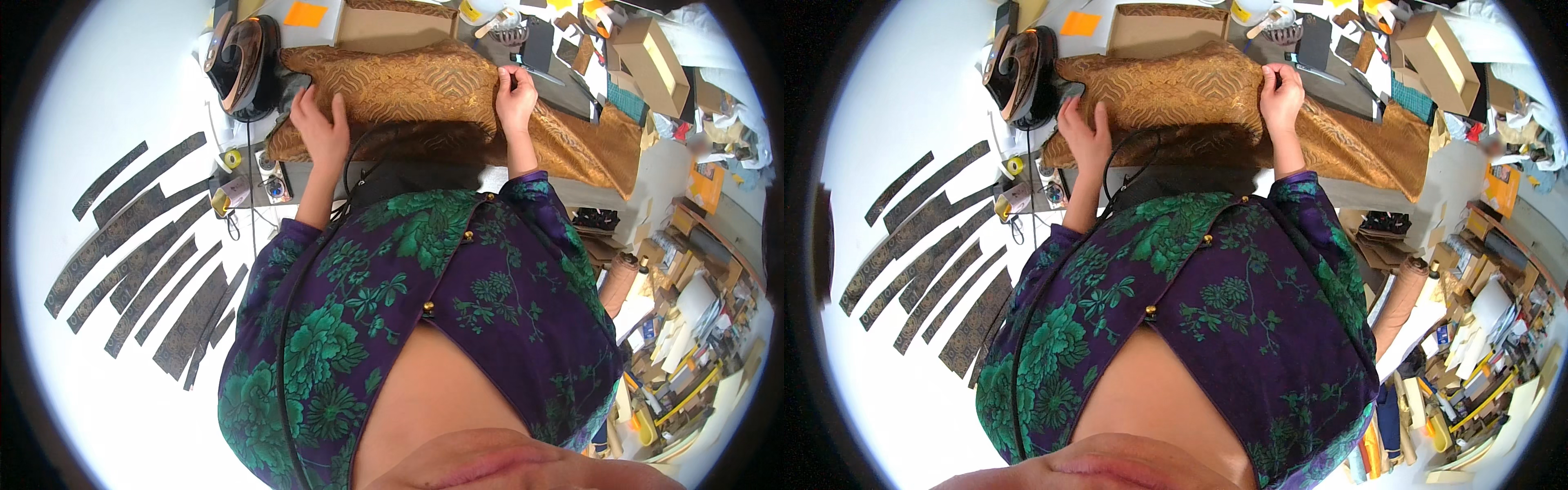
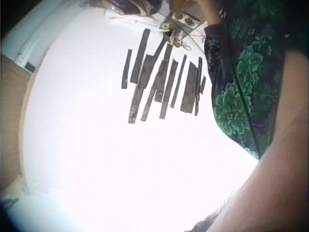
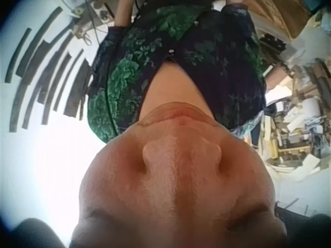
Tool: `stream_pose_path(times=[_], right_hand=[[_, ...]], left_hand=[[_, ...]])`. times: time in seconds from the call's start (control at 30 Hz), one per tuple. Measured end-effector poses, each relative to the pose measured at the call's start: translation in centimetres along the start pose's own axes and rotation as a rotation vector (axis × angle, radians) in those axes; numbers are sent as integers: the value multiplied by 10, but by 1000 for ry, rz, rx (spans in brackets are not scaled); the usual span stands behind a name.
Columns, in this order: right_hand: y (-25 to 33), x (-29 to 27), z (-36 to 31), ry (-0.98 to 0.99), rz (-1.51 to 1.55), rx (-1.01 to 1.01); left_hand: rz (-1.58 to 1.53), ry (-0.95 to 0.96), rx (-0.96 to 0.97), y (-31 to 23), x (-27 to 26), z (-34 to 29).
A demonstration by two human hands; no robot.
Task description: The person cuts a piece of cardboard with scissors, then places a patterned fabric over it and trims the fabric edges. The person repeatedly folds and aligns the fabric, then cuts along the edges to shape it.
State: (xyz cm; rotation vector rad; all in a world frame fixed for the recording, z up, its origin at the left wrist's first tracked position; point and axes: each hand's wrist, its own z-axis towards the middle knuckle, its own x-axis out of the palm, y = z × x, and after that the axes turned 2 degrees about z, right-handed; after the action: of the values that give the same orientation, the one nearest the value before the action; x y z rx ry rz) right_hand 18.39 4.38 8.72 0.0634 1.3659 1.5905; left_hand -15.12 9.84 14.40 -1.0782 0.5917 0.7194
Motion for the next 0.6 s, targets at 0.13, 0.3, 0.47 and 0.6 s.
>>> stream_pose_path(times=[0.13,0.3,0.47,0.6], right_hand=[[0,1,0,8,-1,4],[0,2,-1,7,0,15],[2,-2,-2,-23,10,-18],[2,-6,-6,-10,-16,-41]], left_hand=[[114,161,-59,30,-12,-30],[128,174,-3,37,-9,-44],[77,136,38,37,-13,-51],[82,167,36,39,-16,-55]])
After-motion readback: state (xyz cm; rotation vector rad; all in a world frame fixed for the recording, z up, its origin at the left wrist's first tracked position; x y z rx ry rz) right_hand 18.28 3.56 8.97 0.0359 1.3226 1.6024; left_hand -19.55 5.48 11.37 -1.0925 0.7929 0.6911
